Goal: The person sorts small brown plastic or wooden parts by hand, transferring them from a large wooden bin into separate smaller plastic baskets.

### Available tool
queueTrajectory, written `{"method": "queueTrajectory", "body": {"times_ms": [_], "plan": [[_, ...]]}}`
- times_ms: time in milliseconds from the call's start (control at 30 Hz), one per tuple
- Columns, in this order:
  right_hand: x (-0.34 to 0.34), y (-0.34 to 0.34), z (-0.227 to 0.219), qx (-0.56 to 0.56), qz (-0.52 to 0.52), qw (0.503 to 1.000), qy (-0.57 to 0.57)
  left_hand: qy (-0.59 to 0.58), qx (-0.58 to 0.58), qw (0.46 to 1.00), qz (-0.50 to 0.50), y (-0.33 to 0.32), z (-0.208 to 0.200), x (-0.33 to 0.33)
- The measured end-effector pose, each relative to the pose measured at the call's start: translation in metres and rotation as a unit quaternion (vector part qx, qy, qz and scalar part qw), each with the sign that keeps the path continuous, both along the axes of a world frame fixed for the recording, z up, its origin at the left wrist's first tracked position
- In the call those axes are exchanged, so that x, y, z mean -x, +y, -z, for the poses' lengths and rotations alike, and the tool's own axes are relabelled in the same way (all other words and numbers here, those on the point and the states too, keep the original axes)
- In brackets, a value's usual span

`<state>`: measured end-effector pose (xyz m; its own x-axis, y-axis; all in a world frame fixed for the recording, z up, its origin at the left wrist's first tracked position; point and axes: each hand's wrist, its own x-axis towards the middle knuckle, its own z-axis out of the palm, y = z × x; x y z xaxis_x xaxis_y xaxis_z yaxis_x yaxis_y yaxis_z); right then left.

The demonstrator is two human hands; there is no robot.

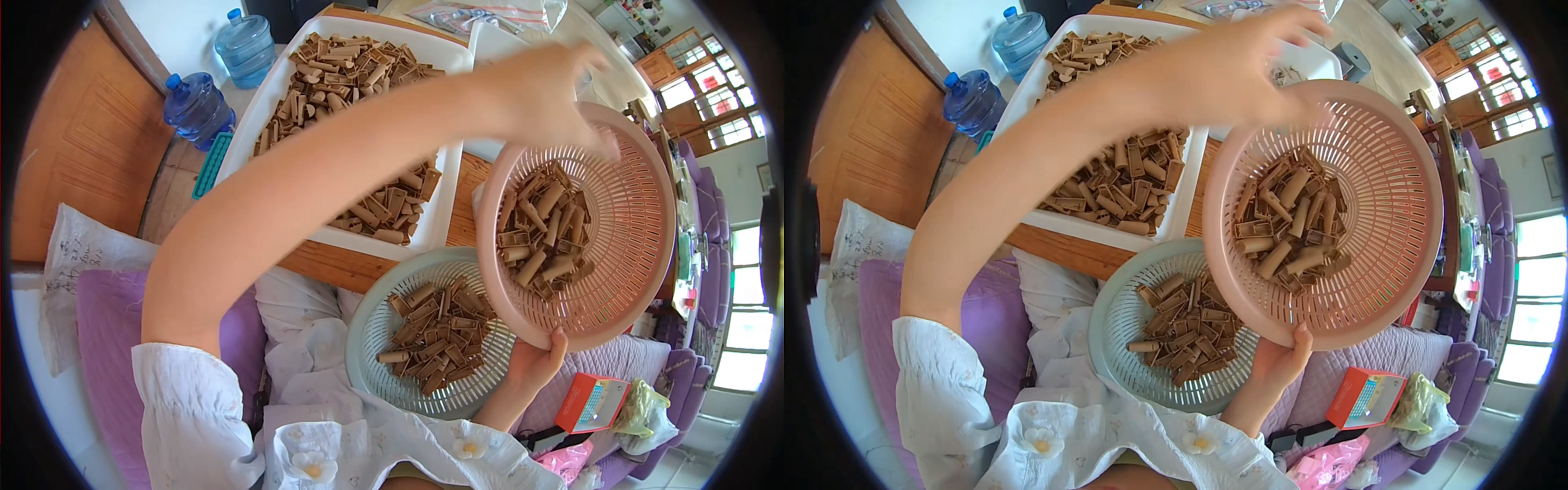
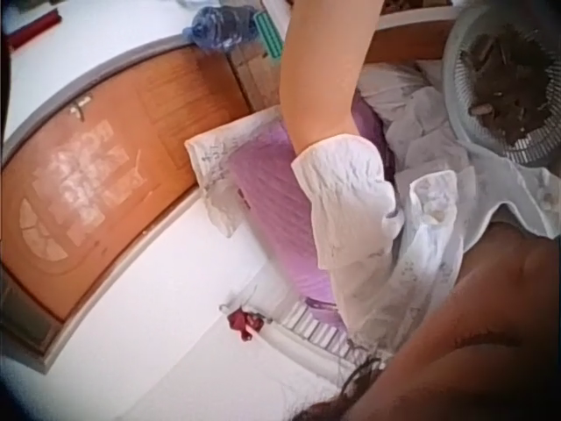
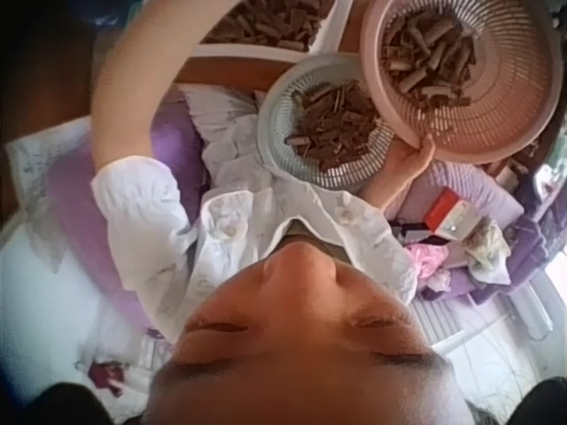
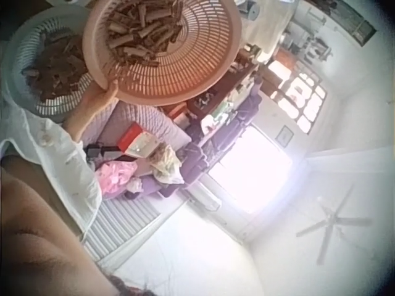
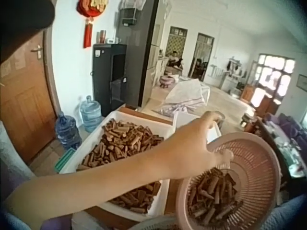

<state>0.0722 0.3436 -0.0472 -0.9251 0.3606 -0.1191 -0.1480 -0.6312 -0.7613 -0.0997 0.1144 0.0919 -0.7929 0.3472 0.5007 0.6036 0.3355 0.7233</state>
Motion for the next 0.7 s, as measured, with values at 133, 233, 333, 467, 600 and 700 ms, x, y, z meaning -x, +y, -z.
{"method": "queueTrajectory", "body": {"times_ms": [133,233,333,467,600,700], "plan": [[0.003,0.001,0.001,0.038,-0.005,0.999,-0.005,0.036,0.029,0.990,-0.131,-0.065,0.046,0.031],[0.003,-0.003,-0.001,0.020,-0.009,1.000,0.002,-0.113,0.250,0.952,-0.136,-0.079,0.086,0.020],[0.003,-0.004,-0.001,0.016,-0.003,1.000,0.000,-0.228,0.258,0.934,-0.097,-0.066,0.109,0.000],[0.003,-0.006,0.000,0.014,-0.002,1.000,0.003,-0.213,0.240,0.942,-0.102,-0.046,0.145,-0.011],[0.004,-0.003,0.003,0.017,-0.003,1.000,0.003,-0.216,0.140,0.963,-0.074,-0.041,0.158,-0.012],[0.004,-0.003,0.004,0.017,-0.004,1.000,0.005,-0.223,0.025,0.966,-0.126,-0.053,0.158,-0.001]]}}
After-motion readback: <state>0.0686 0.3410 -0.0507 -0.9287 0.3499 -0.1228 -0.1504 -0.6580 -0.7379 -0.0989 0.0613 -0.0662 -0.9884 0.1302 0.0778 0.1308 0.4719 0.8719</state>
